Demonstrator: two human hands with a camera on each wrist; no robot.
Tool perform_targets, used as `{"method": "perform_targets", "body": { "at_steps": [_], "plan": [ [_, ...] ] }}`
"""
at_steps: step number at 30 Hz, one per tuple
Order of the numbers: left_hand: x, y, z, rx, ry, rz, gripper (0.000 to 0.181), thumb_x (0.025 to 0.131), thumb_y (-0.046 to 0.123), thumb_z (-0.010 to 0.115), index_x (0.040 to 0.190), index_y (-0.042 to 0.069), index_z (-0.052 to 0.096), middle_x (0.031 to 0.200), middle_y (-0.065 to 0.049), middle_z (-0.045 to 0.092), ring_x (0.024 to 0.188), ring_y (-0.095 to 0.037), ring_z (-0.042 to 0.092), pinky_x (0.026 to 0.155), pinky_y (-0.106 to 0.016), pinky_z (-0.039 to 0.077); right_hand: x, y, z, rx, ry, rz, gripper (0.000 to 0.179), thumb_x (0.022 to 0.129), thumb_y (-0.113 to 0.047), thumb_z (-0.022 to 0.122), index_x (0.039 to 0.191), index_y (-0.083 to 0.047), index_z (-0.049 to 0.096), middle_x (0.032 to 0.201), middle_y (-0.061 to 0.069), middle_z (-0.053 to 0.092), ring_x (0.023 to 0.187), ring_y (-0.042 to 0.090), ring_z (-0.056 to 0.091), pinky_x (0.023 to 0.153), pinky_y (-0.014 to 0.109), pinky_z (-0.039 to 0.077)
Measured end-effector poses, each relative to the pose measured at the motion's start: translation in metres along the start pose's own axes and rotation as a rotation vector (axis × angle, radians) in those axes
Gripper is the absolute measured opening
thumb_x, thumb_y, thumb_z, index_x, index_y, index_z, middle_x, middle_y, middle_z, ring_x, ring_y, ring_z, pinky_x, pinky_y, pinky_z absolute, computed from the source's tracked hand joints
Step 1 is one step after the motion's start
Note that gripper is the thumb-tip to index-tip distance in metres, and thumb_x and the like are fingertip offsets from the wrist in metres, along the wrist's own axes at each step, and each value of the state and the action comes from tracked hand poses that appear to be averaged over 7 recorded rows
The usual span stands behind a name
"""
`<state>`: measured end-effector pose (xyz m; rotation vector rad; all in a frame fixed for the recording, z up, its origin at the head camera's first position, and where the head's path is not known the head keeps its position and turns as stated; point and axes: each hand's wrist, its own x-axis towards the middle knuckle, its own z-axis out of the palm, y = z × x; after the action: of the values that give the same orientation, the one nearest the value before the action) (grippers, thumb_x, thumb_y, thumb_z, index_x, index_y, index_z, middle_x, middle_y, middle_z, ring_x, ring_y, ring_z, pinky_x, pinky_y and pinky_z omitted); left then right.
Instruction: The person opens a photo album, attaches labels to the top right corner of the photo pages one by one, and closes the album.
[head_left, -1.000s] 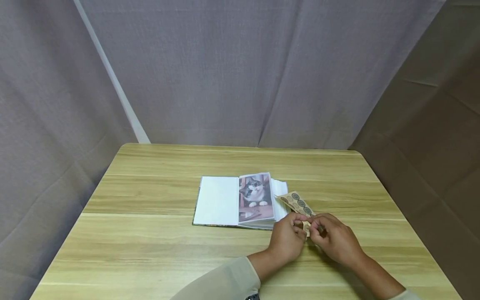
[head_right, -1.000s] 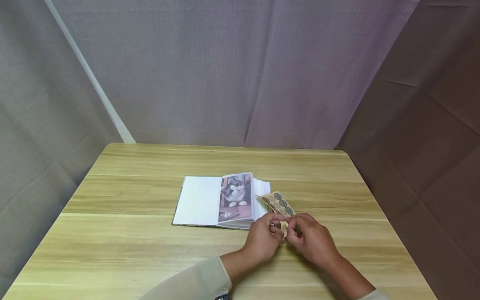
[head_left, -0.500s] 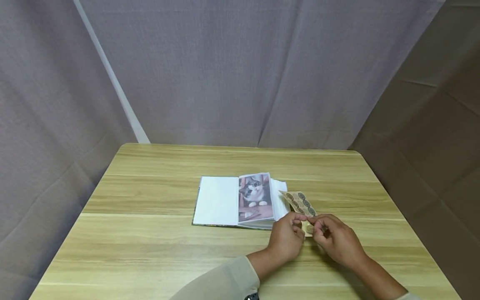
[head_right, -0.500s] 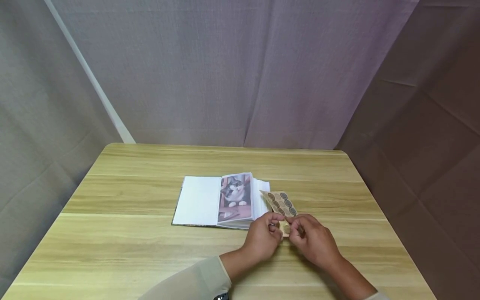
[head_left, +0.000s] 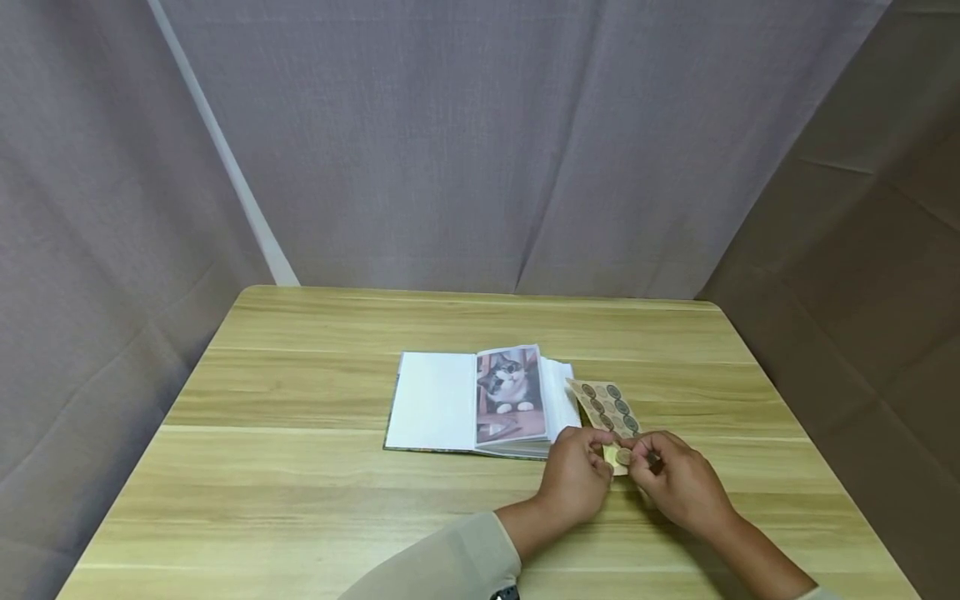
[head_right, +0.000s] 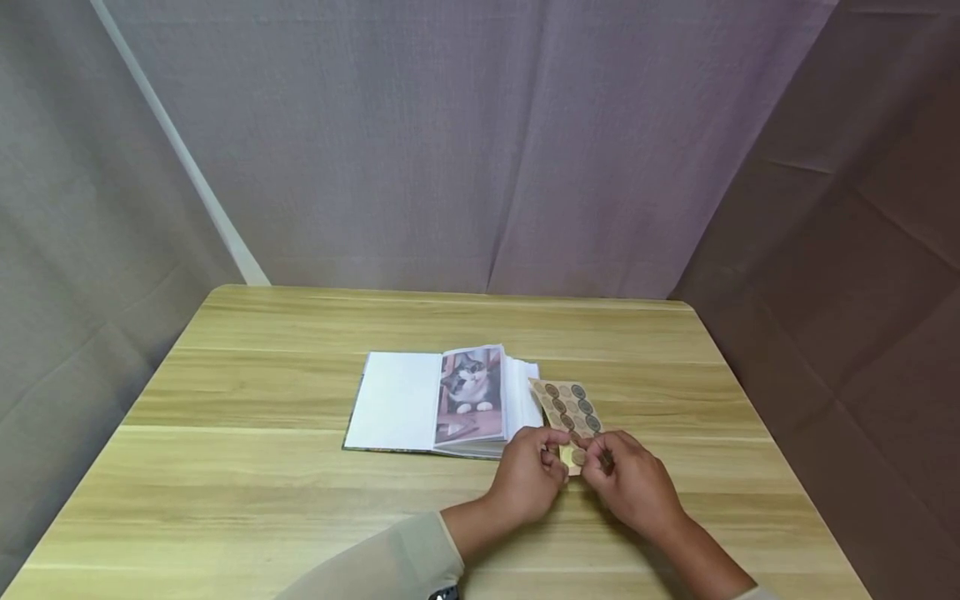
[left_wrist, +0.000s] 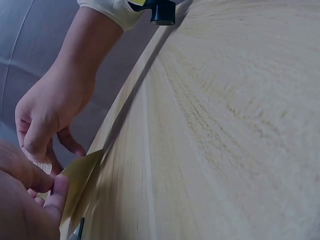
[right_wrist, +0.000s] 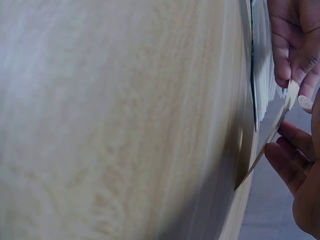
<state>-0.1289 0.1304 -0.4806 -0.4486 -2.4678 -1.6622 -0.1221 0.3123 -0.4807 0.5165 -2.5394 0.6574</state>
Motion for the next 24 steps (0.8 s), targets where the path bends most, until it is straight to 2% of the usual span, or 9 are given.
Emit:
{"method": "perform_targets", "body": {
  "at_steps": [6, 11, 15, 18, 21, 24],
  "plan": [
    [0.0008, -0.0021, -0.0006, 0.007, -0.013, -0.022, 0.035, 0.078, -0.011, 0.068, 0.109, 0.004, 0.076, 0.099, -0.003, 0.069, 0.087, -0.008, 0.060, 0.075, -0.013, 0.045, 0.0002, 0.0004, 0.0015, -0.012, -0.010, 0.029, 0.029, 0.079, 0.001, 0.071, 0.077, -0.022, 0.055, 0.094, 0.000, 0.075, 0.068, 0.006, 0.052, 0.056, 0.022, 0.041],
    [0.0021, -0.0041, -0.0014, 0.030, -0.027, 0.005, 0.035, 0.080, -0.007, 0.069, 0.113, -0.001, 0.075, 0.103, -0.006, 0.072, 0.086, -0.008, 0.061, 0.075, -0.014, 0.046, 0.0013, 0.0006, 0.0014, -0.027, -0.036, 0.080, 0.026, 0.083, -0.001, 0.071, 0.077, -0.022, 0.056, 0.094, 0.000, 0.075, 0.065, 0.005, 0.047, 0.053, 0.026, 0.039],
    [0.0036, -0.0039, -0.0022, -0.003, -0.074, -0.035, 0.035, 0.083, -0.004, 0.070, 0.118, -0.004, 0.072, 0.076, 0.004, 0.067, 0.066, 0.000, 0.054, 0.066, -0.014, 0.045, 0.0020, 0.0038, 0.0030, -0.057, -0.038, 0.098, 0.025, 0.083, -0.003, 0.073, 0.078, -0.021, 0.056, 0.083, -0.006, 0.066, 0.063, 0.004, 0.045, 0.052, 0.026, 0.037],
    [0.0040, -0.0023, -0.0032, -0.022, -0.108, -0.077, 0.037, 0.084, -0.002, 0.070, 0.120, -0.004, 0.070, 0.068, 0.007, 0.062, 0.064, -0.002, 0.055, 0.066, -0.016, 0.047, 0.0019, 0.0062, 0.0042, -0.071, -0.049, 0.120, 0.023, 0.083, -0.005, 0.074, 0.079, -0.020, 0.057, 0.074, -0.010, 0.055, 0.062, 0.005, 0.045, 0.051, 0.027, 0.036],
    [0.0037, -0.0002, -0.0046, -0.005, -0.135, -0.098, 0.039, 0.084, 0.002, 0.071, 0.122, -0.004, 0.070, 0.076, 0.005, 0.064, 0.073, -0.005, 0.058, 0.071, -0.017, 0.048, 0.0021, 0.0078, 0.0048, -0.074, -0.069, 0.156, 0.021, 0.084, -0.006, 0.074, 0.080, -0.019, 0.058, 0.071, -0.009, 0.050, 0.061, 0.007, 0.045, 0.052, 0.028, 0.036],
    [0.0030, 0.0019, -0.0056, -0.007, -0.165, -0.127, 0.040, 0.085, 0.004, 0.071, 0.124, -0.004, 0.069, 0.076, 0.006, 0.061, 0.072, -0.003, 0.055, 0.071, -0.018, 0.048, 0.0028, 0.0096, 0.0052, -0.068, -0.086, 0.190, 0.019, 0.085, -0.006, 0.072, 0.080, -0.019, 0.059, 0.070, -0.008, 0.050, 0.061, 0.009, 0.045, 0.052, 0.028, 0.036]
  ]
}}
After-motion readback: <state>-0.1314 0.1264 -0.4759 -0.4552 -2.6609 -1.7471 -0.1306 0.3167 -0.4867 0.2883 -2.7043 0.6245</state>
